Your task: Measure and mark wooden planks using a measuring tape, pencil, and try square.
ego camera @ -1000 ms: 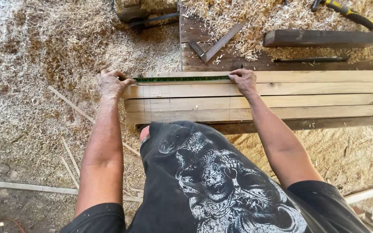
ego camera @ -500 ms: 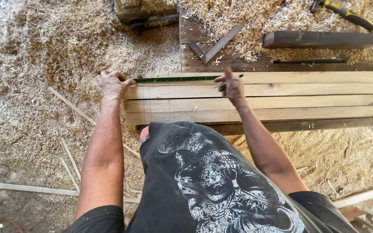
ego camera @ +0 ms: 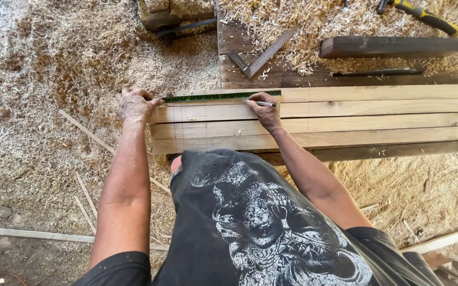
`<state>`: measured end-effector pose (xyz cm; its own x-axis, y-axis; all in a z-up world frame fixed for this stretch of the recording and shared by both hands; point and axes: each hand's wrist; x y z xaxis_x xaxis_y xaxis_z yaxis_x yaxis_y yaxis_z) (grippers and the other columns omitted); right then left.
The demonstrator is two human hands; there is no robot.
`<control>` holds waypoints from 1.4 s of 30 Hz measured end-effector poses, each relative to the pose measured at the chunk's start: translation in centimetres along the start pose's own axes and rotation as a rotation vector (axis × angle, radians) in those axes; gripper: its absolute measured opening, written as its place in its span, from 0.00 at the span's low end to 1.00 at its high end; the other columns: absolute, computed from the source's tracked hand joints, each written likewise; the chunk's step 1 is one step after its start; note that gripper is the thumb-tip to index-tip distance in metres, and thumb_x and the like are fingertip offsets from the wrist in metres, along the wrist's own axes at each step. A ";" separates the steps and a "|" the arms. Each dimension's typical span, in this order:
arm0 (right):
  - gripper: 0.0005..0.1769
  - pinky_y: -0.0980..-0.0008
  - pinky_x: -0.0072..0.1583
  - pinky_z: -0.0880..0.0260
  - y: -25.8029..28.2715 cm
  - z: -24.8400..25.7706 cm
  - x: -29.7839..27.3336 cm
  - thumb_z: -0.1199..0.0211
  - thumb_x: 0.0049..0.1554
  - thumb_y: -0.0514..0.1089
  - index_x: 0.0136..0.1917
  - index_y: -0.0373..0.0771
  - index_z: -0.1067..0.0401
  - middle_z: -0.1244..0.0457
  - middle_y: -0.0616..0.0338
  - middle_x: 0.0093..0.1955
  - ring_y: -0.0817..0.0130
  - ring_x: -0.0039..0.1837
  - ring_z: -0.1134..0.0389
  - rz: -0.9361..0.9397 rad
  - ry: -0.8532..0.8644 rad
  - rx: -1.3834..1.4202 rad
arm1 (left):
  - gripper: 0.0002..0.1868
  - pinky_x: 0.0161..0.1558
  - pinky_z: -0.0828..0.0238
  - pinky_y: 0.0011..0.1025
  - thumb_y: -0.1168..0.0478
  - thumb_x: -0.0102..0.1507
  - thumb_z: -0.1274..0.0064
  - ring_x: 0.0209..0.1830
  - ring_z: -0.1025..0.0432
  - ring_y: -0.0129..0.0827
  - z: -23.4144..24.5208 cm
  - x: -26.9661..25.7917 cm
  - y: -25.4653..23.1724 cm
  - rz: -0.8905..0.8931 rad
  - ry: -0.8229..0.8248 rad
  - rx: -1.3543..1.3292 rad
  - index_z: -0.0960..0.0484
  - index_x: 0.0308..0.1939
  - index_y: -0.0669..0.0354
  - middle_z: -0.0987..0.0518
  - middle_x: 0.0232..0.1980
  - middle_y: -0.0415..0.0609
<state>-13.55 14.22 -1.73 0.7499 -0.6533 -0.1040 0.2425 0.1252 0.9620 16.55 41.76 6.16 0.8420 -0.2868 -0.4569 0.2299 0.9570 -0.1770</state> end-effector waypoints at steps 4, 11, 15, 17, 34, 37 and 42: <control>0.07 0.75 0.51 0.25 0.2 -0.2 0.2 0.30 0.57 0.41 0.47 0.36 0.21 0.28 0.63 0.44 0.78 0.47 0.28 -0.003 -0.010 -0.005 | 0.26 0.67 0.37 0.51 0.35 0.47 0.27 0.73 0.43 0.44 0.1 0.0 0.1 -0.016 -0.012 -0.023 0.09 0.41 0.40 0.30 0.69 0.47; 0.07 0.76 0.49 0.26 0.9 -0.2 0.0 0.30 0.58 0.42 0.46 0.37 0.21 0.29 0.63 0.43 0.78 0.46 0.30 -0.034 -0.001 -0.009 | 0.30 0.64 0.37 0.51 0.31 0.47 0.29 0.71 0.43 0.47 0.1 0.0 0.0 0.000 0.009 0.043 0.11 0.44 0.41 0.31 0.67 0.50; 0.07 0.75 0.49 0.26 0.9 0.0 0.2 0.30 0.57 0.42 0.45 0.37 0.21 0.30 0.63 0.42 0.77 0.45 0.30 -0.056 0.022 -0.038 | 0.29 0.65 0.39 0.54 0.31 0.48 0.29 0.71 0.43 0.47 0.7 -0.3 -0.5 0.010 0.033 0.056 0.11 0.44 0.40 0.31 0.68 0.50; 0.07 0.76 0.49 0.26 1.0 0.0 0.1 0.30 0.57 0.43 0.45 0.37 0.21 0.29 0.64 0.42 0.78 0.45 0.30 -0.062 0.018 -0.031 | 0.29 0.65 0.37 0.52 0.31 0.47 0.29 0.71 0.43 0.46 0.1 0.1 -0.1 0.007 0.031 0.044 0.10 0.44 0.40 0.31 0.68 0.50; 0.22 0.72 0.37 0.28 3.6 4.8 -2.4 0.46 0.69 0.54 0.45 0.32 0.30 0.32 0.58 0.35 0.72 0.34 0.31 -0.327 -0.158 0.498 | 0.21 0.48 0.29 0.41 0.41 0.50 0.25 0.49 0.29 0.36 0.8 -2.8 -0.5 -0.036 -0.062 -0.305 0.09 0.41 0.44 0.26 0.57 0.49; 0.16 0.77 0.29 0.43 6.0 3.3 -4.2 0.43 0.67 0.52 0.54 0.36 0.27 0.41 0.67 0.28 0.79 0.27 0.43 -0.406 -0.057 0.496 | 0.17 0.30 0.39 0.33 0.46 0.58 0.33 0.29 0.33 0.29 -0.4 -5.4 -1.3 -0.013 0.159 -0.771 0.11 0.44 0.50 0.18 0.37 0.47; 0.17 0.80 0.28 0.52 11.3 0.3 -5.2 0.31 0.58 0.43 0.58 0.37 0.27 0.43 0.74 0.28 0.85 0.26 0.48 -0.276 -0.055 0.661 | 0.16 0.30 0.29 0.27 0.49 0.60 0.35 0.27 0.29 0.26 -1.9 -11.9 -4.0 -0.045 0.279 -0.495 0.11 0.44 0.53 0.16 0.35 0.44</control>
<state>-14.87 18.82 9.77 0.6787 -0.6348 -0.3694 -0.0179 -0.5170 0.8558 4.70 41.29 10.61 0.6605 -0.3919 -0.6404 -0.0499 0.8281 -0.5583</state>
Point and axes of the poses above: each hand's wrist, its own x-axis towards the middle knuckle, its own z-axis out of the back of the hand, y = z × x
